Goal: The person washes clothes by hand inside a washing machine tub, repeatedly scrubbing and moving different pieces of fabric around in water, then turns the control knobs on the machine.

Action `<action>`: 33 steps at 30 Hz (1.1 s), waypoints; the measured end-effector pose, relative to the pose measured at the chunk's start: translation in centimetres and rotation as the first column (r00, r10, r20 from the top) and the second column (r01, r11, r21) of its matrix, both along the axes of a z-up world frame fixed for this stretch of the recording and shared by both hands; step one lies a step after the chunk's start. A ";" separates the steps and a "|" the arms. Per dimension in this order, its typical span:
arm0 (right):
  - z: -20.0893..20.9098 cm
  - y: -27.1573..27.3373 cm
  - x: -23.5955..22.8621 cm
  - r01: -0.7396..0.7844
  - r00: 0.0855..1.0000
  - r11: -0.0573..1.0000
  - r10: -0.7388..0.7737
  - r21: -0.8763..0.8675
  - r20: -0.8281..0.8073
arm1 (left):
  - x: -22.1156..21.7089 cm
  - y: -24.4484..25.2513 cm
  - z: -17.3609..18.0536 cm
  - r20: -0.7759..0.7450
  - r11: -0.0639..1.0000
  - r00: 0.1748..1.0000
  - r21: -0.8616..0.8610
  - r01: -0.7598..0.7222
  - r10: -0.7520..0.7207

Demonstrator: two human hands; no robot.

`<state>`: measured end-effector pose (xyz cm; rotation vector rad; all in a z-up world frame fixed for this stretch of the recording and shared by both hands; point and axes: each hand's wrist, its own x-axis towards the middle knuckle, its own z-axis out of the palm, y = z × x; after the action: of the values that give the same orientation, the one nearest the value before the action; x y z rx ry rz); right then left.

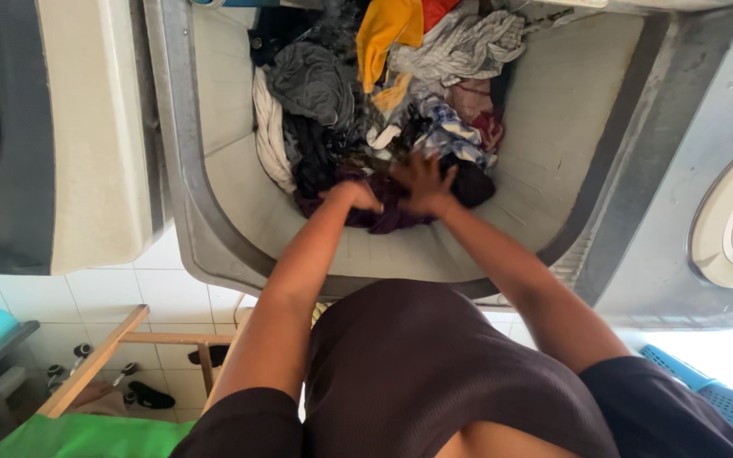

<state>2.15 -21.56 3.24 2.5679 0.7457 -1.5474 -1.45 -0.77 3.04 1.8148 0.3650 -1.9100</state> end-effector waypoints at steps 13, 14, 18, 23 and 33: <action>-4.7 1.7 -4.9 0.077 0.914 0.910 0.099 0.407 -0.394 | 0.5 7.1 3.1 0.424 0.935 0.877 0.346 0.071 -0.224; -5.3 0.4 -3.9 0.136 0.923 0.870 0.062 0.473 -0.380 | 0.1 7.9 3.4 0.377 0.910 0.881 0.395 0.127 -0.286; -7.0 -3.6 3.0 0.367 0.889 0.820 -0.172 0.438 -0.423 | 0.4 13.5 2.4 0.326 0.772 0.794 0.580 0.260 -0.513; -5.5 -9.4 11.5 0.107 0.745 0.796 -0.460 0.595 0.482 | 2.2 12.2 -0.2 0.232 0.787 0.879 0.576 0.221 -0.417; -3.0 -5.9 6.9 0.212 0.853 0.959 -0.275 0.188 0.444 | 0.9 4.3 1.6 0.061 0.945 0.998 0.327 -0.009 -0.011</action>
<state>9.03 -27.51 0.25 3.0545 0.4926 -0.8640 -0.58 3.57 4.68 2.0767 0.6958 -1.8747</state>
